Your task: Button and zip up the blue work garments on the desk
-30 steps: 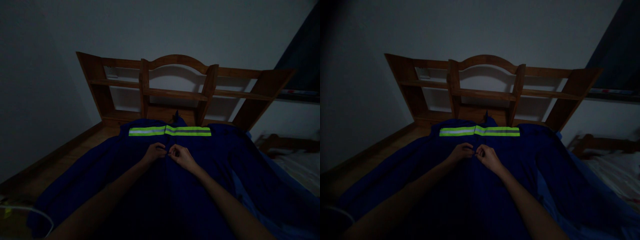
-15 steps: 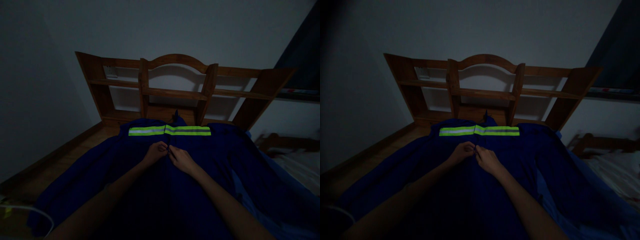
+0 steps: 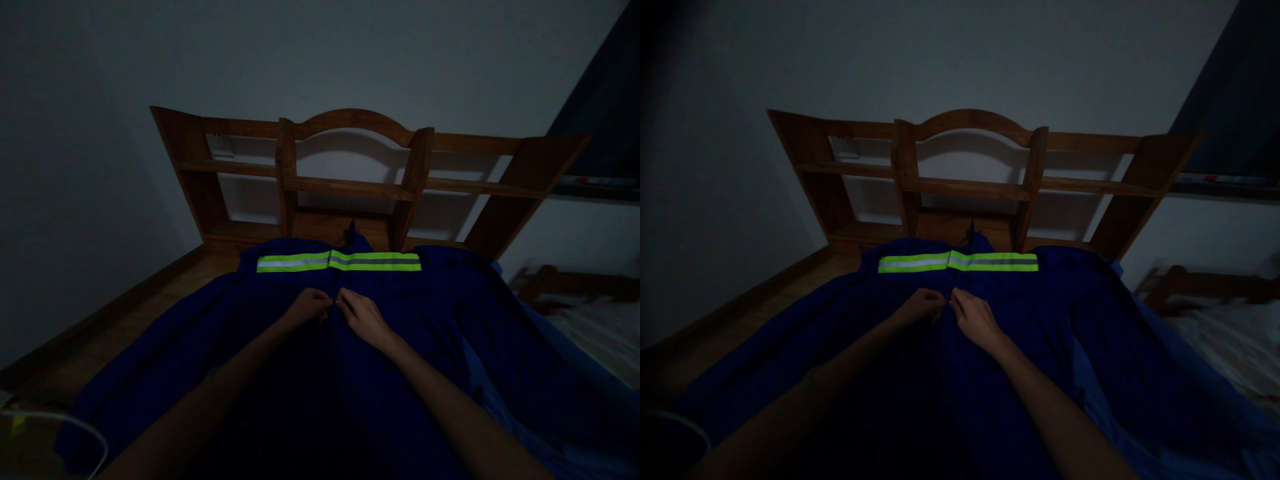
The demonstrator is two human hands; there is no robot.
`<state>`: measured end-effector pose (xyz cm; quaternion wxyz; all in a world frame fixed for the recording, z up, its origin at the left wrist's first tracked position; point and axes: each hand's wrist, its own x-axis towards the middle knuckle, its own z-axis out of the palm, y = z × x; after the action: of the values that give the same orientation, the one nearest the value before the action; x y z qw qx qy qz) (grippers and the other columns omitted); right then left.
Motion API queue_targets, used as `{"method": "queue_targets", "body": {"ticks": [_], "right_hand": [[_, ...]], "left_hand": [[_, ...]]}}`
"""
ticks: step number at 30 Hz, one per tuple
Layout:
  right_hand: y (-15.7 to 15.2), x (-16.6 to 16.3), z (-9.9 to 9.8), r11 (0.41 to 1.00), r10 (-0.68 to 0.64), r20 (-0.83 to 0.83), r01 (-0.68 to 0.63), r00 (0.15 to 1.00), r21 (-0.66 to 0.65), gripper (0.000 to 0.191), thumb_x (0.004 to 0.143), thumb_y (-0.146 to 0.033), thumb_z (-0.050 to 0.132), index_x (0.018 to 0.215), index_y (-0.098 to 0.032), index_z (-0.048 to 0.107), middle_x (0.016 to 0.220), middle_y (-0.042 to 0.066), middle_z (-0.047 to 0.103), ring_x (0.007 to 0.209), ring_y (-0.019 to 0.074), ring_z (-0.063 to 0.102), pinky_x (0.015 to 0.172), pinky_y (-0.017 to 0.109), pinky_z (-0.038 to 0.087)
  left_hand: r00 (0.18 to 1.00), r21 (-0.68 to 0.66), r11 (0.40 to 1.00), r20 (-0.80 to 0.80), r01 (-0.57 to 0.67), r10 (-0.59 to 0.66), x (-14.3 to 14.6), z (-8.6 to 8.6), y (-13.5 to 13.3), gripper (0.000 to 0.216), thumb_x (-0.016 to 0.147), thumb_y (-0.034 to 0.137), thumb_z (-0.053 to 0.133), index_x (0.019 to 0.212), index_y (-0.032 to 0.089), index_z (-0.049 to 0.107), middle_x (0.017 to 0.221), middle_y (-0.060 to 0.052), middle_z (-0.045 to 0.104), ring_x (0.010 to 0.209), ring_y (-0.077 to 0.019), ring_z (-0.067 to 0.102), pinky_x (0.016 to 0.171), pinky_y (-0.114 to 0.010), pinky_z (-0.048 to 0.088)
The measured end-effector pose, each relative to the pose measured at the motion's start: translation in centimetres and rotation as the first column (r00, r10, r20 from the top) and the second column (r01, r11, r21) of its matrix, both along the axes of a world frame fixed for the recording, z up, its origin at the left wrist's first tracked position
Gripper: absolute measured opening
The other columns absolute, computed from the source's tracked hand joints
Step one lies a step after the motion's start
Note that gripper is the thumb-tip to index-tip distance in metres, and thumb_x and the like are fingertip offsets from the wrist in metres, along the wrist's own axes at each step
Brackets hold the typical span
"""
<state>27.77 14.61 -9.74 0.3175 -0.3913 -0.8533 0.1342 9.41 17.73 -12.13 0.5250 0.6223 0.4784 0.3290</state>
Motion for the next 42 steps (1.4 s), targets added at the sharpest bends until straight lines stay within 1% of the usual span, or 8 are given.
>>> {"method": "queue_targets", "body": {"ticks": [4,7,21,25,28,30,38,42], "right_hand": [[-0.2,-0.1,0.3,1.000,-0.002,-0.011,0.003,1.000,0.028,0.014,0.094,-0.023,0.036,0.089,-0.022,0.048,0.085,0.002,0.056,0.077,0.0140,0.054,0.071,0.024,0.037],[-0.1,-0.2,0.3,1.000,-0.013,-0.039,0.014,0.999,0.028,0.016,0.094,-0.025,0.035,0.088,-0.021,0.049,0.085,0.002,0.056,0.078,0.0142,0.053,0.072,0.024,0.038],[0.4,0.0,0.3,1.000,0.004,-0.045,-0.003,0.999,0.026,0.014,0.091,-0.021,0.038,0.086,-0.020,0.051,0.085,0.003,0.056,0.077,0.0141,0.053,0.074,0.025,0.040],[0.6,0.1,0.1,1.000,-0.020,-0.084,0.019,0.996,-0.010,0.014,0.091,-0.023,0.039,0.084,-0.020,0.051,0.082,0.002,0.056,0.075,0.0140,0.054,0.070,0.024,0.039],[0.7,0.2,0.1,0.998,-0.029,-0.141,0.022,0.990,-0.057,0.015,0.092,-0.024,0.039,0.084,-0.020,0.051,0.079,0.001,0.057,0.073,0.0134,0.054,0.068,0.023,0.038],[0.7,0.2,0.1,0.997,-0.033,-0.172,0.020,0.984,-0.076,0.017,0.092,-0.025,0.038,0.084,-0.020,0.051,0.078,0.000,0.057,0.073,0.0130,0.054,0.067,0.023,0.037],[0.6,0.2,0.1,0.998,-0.021,-0.163,0.010,0.986,-0.069,0.016,0.093,-0.025,0.037,0.084,-0.020,0.050,0.080,0.000,0.056,0.076,0.0133,0.054,0.069,0.024,0.037],[0.7,0.1,-0.2,0.998,-0.031,-0.146,0.023,0.989,-0.059,0.017,0.094,-0.026,0.037,0.084,-0.020,0.049,0.081,0.000,0.056,0.077,0.0136,0.053,0.070,0.024,0.037]], "left_hand": [[0.993,-0.080,0.996,0.117,0.032,-0.022,-0.1,0.7,-0.4,0.032,0.070,0.043,0.059,0.061,0.012,0.056,0.053,-0.002,0.056,0.045,-0.0104,0.053,0.045,-0.021,0.043],[0.987,-0.062,0.997,0.157,0.041,-0.030,0.0,0.9,-0.7,0.031,0.070,0.042,0.060,0.064,0.012,0.056,0.054,-0.002,0.055,0.046,-0.0097,0.052,0.045,-0.021,0.043],[0.998,0.054,0.998,0.053,0.032,-0.035,0.2,-0.5,-0.2,0.021,0.070,0.034,0.058,0.065,0.014,0.053,0.054,0.002,0.053,0.044,-0.0088,0.050,0.044,-0.019,0.041],[0.995,0.238,0.970,-0.097,0.047,-0.024,0.5,0.2,-1.0,0.016,0.075,0.031,0.052,0.071,0.016,0.052,0.056,0.003,0.053,0.046,-0.0089,0.050,0.046,-0.019,0.037],[0.967,0.482,0.876,-0.233,0.026,0.100,0.8,0.9,-1.8,0.012,0.076,0.027,0.052,0.070,0.017,0.052,0.061,0.003,0.053,0.056,-0.0093,0.051,0.052,-0.019,0.035],[0.951,0.569,0.821,-0.272,0.036,0.147,0.9,1.2,-2.0,0.012,0.075,0.027,0.054,0.069,0.017,0.052,0.064,0.003,0.052,0.061,-0.0097,0.050,0.056,-0.019,0.035],[0.953,0.628,0.778,-0.255,0.032,0.167,0.5,1.2,-1.7,0.024,0.073,0.040,0.065,0.075,0.018,0.055,0.071,0.003,0.053,0.065,-0.0105,0.050,0.059,-0.020,0.036],[0.966,0.600,0.800,-0.207,-0.002,0.158,0.3,1.4,-1.5,0.026,0.070,0.036,0.069,0.086,0.019,0.059,0.080,0.001,0.060,0.074,-0.0124,0.056,0.065,-0.021,0.040]]}}
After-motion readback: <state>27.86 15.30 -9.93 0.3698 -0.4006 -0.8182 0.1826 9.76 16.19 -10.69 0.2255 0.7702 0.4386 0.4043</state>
